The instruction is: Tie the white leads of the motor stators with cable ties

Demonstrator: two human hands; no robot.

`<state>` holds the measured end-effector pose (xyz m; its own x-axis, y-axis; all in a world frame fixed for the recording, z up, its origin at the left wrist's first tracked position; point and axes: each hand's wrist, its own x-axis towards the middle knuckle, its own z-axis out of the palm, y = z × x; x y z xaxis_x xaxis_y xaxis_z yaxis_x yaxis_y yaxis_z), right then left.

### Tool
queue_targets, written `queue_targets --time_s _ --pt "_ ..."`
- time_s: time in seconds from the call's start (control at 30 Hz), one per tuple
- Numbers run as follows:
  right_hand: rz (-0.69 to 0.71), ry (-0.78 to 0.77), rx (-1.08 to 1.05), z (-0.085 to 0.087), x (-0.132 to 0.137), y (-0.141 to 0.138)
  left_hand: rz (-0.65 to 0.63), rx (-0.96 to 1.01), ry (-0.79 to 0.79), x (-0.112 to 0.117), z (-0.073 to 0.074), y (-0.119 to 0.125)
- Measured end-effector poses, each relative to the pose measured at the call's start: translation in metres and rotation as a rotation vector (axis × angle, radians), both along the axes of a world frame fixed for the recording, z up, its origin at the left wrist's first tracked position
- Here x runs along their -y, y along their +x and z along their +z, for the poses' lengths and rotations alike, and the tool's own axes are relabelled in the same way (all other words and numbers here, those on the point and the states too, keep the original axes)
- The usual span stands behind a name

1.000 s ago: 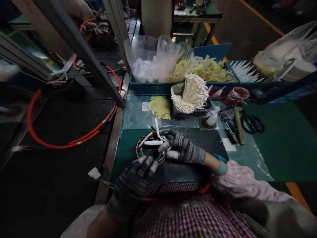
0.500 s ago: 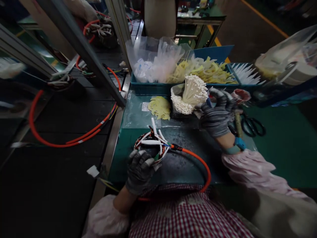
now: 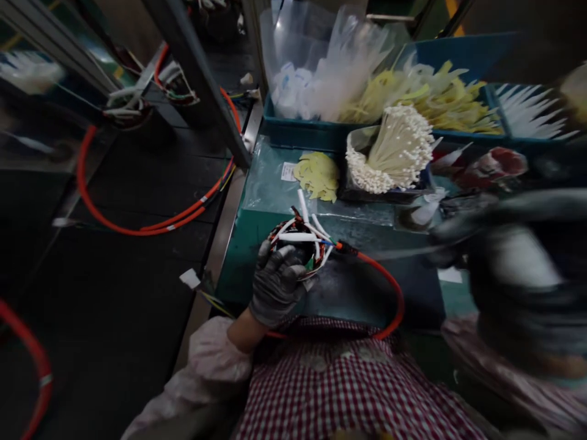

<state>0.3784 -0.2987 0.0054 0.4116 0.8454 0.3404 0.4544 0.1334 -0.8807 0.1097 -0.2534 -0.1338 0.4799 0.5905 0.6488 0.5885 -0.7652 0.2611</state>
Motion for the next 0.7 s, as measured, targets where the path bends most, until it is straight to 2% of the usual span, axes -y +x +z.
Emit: queue_targets --time_s 0.07,0.13,0.2,0.27,0.33,0.4,0.43,0.5,0.6,0.7 --pt "0.097 -0.065 0.035 -0.009 0.008 -0.017 -0.006 -0.022 -0.014 0.000 0.002 0.000" --pt "0.104 -0.083 0.046 -0.027 0.013 -0.029 -0.014 -0.016 -0.022 0.000 0.003 0.000" --pt "0.056 -0.072 -0.033 -0.043 0.019 -0.034 -0.009 -0.005 -0.036 0.001 0.006 0.001" --pt "0.111 -0.065 -0.182 -0.051 0.029 -0.034 -0.002 0.006 -0.048 0.002 0.009 0.002" --pt "0.340 -0.117 -0.311 -0.051 0.040 -0.029 0.007 0.002 -0.064 0.002 0.011 0.003" --pt "0.638 -0.271 -0.327 -0.048 0.048 -0.023 -0.002 0.005 -0.068 0.003 0.011 0.003" --pt "0.748 -0.332 -0.270 -0.048 0.048 -0.022 -0.011 0.008 -0.068 0.003 0.011 0.003" --pt "0.805 -0.313 -0.071 -0.053 0.042 -0.023 -0.029 0.022 -0.076 0.002 0.009 0.002" --pt "0.730 -0.167 0.226 -0.070 0.019 -0.032 -0.072 0.032 -0.115 0.001 0.006 0.001" --pt "0.675 -0.210 0.375 -0.084 -0.009 -0.041 -0.110 0.039 -0.137 0.001 0.007 0.001"
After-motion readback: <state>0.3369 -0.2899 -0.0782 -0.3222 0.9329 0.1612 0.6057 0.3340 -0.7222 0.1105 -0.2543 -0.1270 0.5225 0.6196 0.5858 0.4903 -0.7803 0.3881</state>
